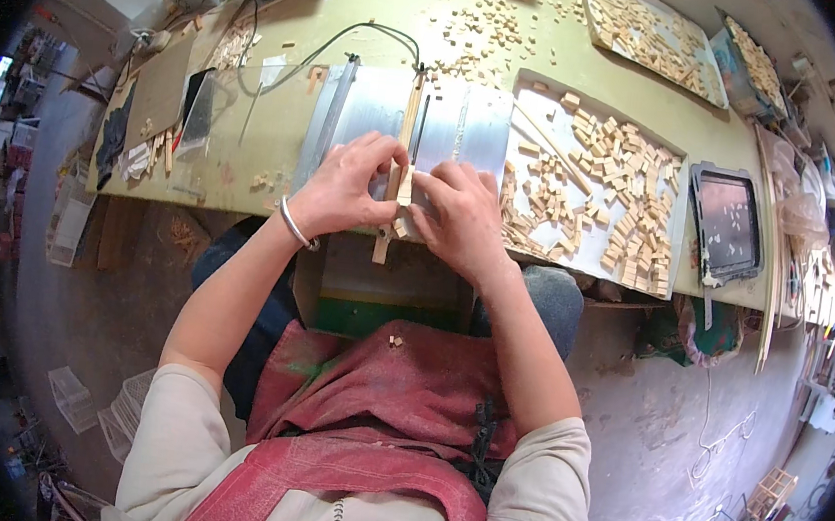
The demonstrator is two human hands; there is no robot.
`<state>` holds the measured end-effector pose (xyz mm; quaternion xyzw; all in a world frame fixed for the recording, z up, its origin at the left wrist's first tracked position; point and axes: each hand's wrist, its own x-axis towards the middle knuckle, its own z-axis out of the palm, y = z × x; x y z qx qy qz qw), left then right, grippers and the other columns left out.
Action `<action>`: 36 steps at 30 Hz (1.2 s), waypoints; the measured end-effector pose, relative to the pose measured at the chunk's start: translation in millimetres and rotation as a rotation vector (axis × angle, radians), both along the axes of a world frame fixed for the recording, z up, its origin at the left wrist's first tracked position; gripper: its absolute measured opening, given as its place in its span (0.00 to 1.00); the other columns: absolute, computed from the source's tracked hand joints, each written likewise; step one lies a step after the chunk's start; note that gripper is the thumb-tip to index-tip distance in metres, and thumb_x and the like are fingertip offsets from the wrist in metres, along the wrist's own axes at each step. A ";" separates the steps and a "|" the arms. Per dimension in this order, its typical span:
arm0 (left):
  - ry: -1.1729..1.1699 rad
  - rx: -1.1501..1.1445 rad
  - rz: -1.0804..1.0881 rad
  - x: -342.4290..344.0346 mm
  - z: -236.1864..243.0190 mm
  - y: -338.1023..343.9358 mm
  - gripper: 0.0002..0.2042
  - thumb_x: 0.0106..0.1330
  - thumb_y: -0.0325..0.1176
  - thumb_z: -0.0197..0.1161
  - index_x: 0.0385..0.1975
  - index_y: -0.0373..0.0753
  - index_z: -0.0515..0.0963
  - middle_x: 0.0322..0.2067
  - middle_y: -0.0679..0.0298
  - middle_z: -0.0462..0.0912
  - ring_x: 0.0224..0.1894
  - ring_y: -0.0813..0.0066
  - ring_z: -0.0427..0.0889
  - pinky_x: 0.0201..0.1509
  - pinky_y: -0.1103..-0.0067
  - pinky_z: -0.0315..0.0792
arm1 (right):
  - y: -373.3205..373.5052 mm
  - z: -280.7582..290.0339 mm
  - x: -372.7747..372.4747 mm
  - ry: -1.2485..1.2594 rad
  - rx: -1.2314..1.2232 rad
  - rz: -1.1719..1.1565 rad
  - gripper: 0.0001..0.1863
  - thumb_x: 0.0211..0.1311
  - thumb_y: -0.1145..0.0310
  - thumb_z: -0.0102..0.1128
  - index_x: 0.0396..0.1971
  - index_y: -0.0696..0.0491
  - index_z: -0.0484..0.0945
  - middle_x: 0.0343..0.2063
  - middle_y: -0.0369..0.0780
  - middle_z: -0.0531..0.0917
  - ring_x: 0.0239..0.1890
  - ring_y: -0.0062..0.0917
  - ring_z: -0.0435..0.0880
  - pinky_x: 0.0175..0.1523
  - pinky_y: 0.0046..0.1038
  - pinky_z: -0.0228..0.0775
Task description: The person uses a table saw to cut small wooden blocks into smaller pieces. They repeatedly pick up blocks, align them against the fence, push them through the blade, and place the cut pieces onto a tray.
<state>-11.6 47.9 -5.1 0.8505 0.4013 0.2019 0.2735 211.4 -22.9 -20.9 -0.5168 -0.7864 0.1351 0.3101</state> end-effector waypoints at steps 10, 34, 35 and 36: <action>-0.052 0.012 0.036 6.3 -6.8 10.0 0.22 0.52 0.38 0.77 0.47 0.41 0.80 0.36 0.58 0.78 0.40 0.56 0.82 0.47 0.63 0.79 | 2.5 -4.6 -9.0 0.007 0.010 -0.138 0.10 0.62 0.67 0.78 0.36 0.50 0.82 0.37 0.39 0.83 0.46 0.38 0.84 0.54 0.41 0.69; -0.100 -0.005 0.076 14.0 -9.5 40.9 0.21 0.51 0.35 0.75 0.47 0.43 0.82 0.34 0.62 0.76 0.36 0.65 0.79 0.45 0.69 0.78 | -5.2 -20.4 76.1 0.818 -0.035 -0.584 0.09 0.76 0.68 0.75 0.37 0.58 0.88 0.29 0.29 0.85 0.30 0.09 0.76 0.36 0.17 0.68; -0.094 -0.008 0.078 14.3 -9.6 42.6 0.21 0.51 0.35 0.75 0.47 0.43 0.82 0.34 0.62 0.76 0.36 0.65 0.79 0.45 0.69 0.78 | -5.4 -22.1 77.6 0.829 -0.040 -0.593 0.09 0.76 0.68 0.75 0.37 0.58 0.88 0.29 0.28 0.85 0.30 0.09 0.76 0.36 0.17 0.68; -0.088 -0.010 0.079 14.7 -9.9 44.6 0.21 0.51 0.35 0.75 0.47 0.43 0.82 0.34 0.62 0.76 0.36 0.65 0.79 0.45 0.69 0.78 | -5.5 -22.8 78.3 0.841 -0.045 -0.603 0.09 0.76 0.68 0.75 0.37 0.58 0.88 0.28 0.28 0.85 0.30 0.09 0.76 0.36 0.17 0.67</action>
